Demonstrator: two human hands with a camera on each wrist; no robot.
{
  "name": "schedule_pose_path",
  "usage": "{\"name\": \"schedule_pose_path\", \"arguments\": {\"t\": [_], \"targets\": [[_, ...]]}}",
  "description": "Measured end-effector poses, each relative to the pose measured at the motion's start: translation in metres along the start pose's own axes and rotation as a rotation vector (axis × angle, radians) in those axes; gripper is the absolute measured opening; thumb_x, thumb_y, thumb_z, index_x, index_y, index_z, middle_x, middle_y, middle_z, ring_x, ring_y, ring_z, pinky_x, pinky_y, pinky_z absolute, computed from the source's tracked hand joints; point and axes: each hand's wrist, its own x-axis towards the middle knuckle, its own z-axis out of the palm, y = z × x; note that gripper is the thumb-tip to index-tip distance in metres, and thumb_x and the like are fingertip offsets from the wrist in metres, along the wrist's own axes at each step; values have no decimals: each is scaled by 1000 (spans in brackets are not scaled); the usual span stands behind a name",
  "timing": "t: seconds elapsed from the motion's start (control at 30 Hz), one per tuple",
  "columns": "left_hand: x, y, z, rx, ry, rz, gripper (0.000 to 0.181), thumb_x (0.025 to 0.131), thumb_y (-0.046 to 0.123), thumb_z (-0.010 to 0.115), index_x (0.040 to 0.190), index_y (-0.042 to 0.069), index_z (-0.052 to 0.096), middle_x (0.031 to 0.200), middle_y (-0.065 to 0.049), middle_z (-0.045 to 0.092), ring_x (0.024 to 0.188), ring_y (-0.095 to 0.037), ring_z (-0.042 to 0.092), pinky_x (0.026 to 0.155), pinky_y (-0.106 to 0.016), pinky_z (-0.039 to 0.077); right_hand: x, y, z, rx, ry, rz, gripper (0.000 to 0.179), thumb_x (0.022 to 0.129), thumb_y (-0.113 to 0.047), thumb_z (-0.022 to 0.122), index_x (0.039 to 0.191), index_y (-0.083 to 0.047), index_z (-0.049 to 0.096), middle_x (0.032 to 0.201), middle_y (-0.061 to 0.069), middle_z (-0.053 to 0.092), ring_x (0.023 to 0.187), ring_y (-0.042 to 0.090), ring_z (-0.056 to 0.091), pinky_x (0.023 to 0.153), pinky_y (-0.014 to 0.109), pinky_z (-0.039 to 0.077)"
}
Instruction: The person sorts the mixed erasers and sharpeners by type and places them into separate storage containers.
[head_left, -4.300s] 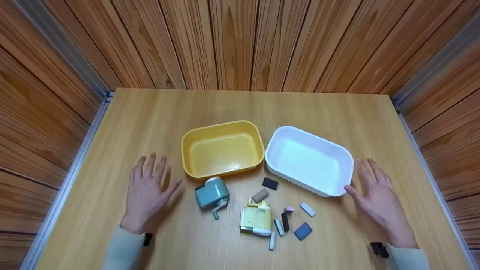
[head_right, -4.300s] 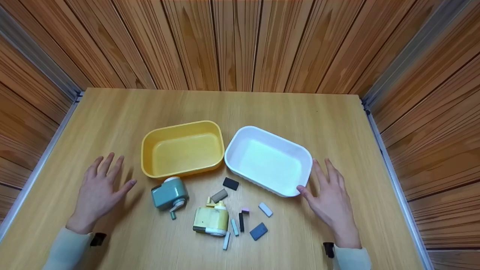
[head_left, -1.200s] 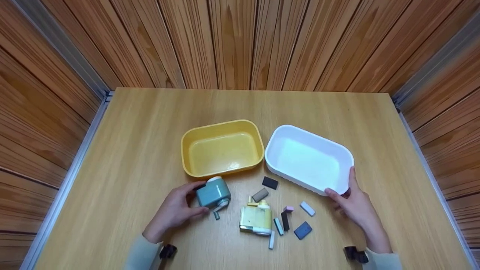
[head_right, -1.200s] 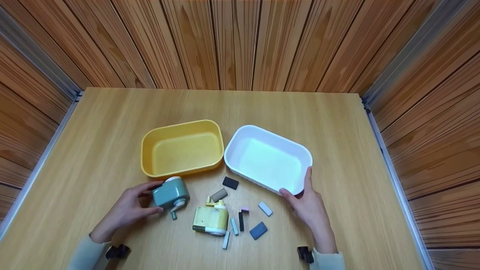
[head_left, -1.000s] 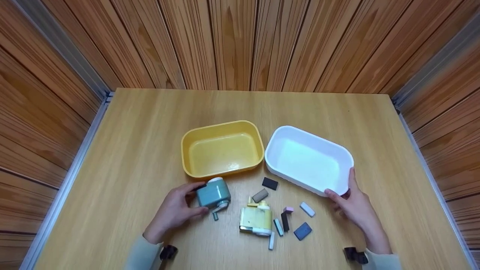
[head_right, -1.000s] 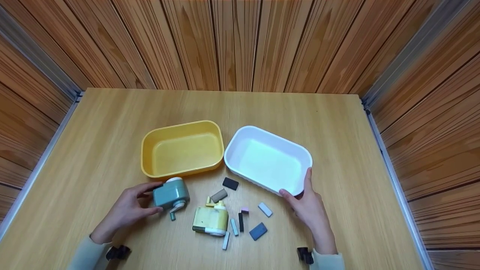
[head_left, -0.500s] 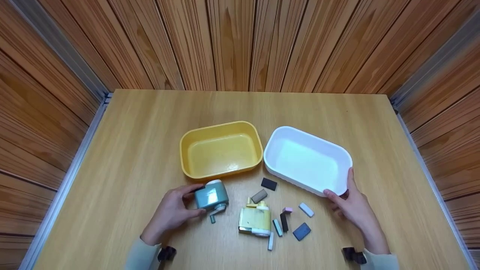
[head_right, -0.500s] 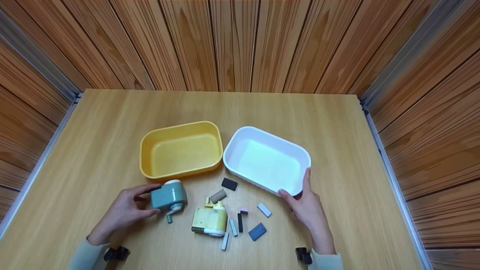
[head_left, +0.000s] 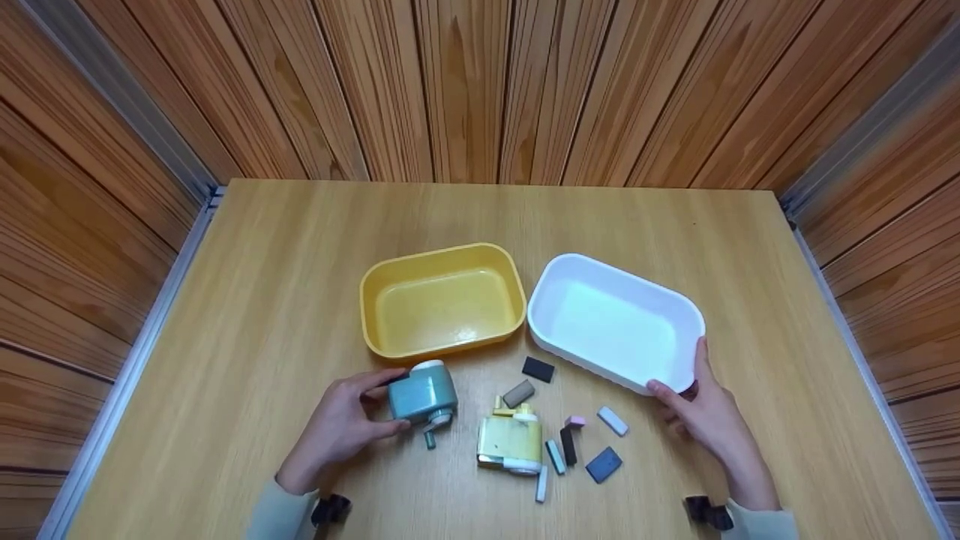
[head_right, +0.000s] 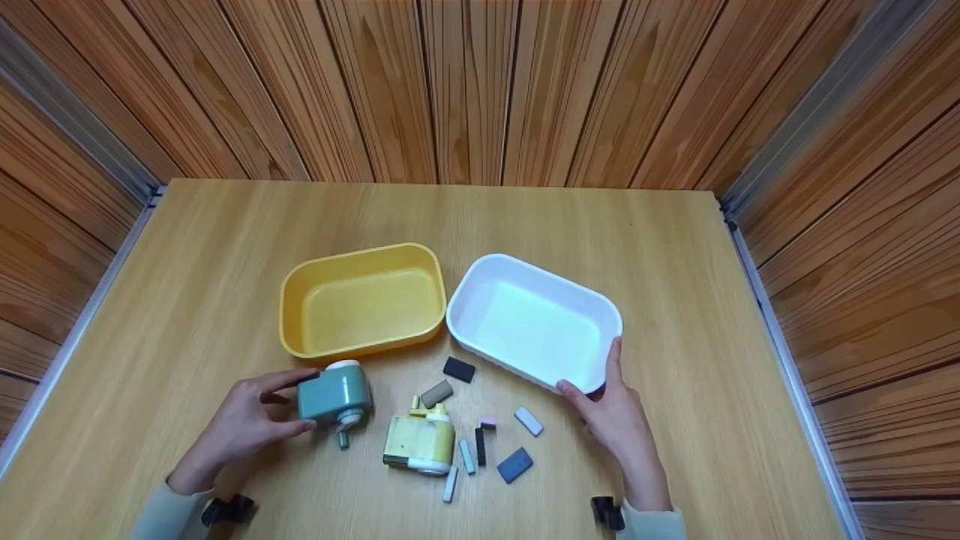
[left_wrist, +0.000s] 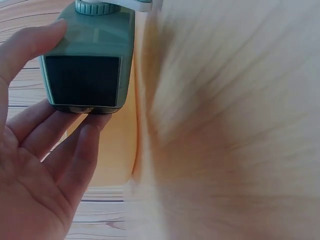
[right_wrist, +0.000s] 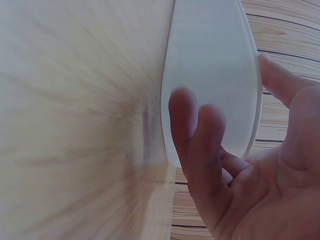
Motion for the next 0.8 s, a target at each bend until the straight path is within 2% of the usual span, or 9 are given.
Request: {"name": "schedule_pose_path", "arguments": {"t": [0.27,0.53,0.8], "targets": [[-5,4,-6,-37,1,80,64,74,30,90,133,26,65,131,-1,64,106,-20,63,86,-40,55,0,1,1,9,4,-4,117,87,-58,68,154,-27,-24,107,21,62,78,24,65,61,35,54],[-6,9,-12,-66,10,96,65,74,32,90,134,25,65,132,1,63,109,-22,62,87,-43,54,1,0,0,15,-1,6,118,86,-60,67,153,-29,-24,109,20,61,78,25,65,62,35,54],[-6,17,-19,-87,41,143,63,74,33,89,133,27,65,130,4,65,111,-18,61,86,-41,54,1,1,-1,5,2,3,117,87,-60,67,154,-29,-24,108,21,60,77,25,65,62,35,54]]}}
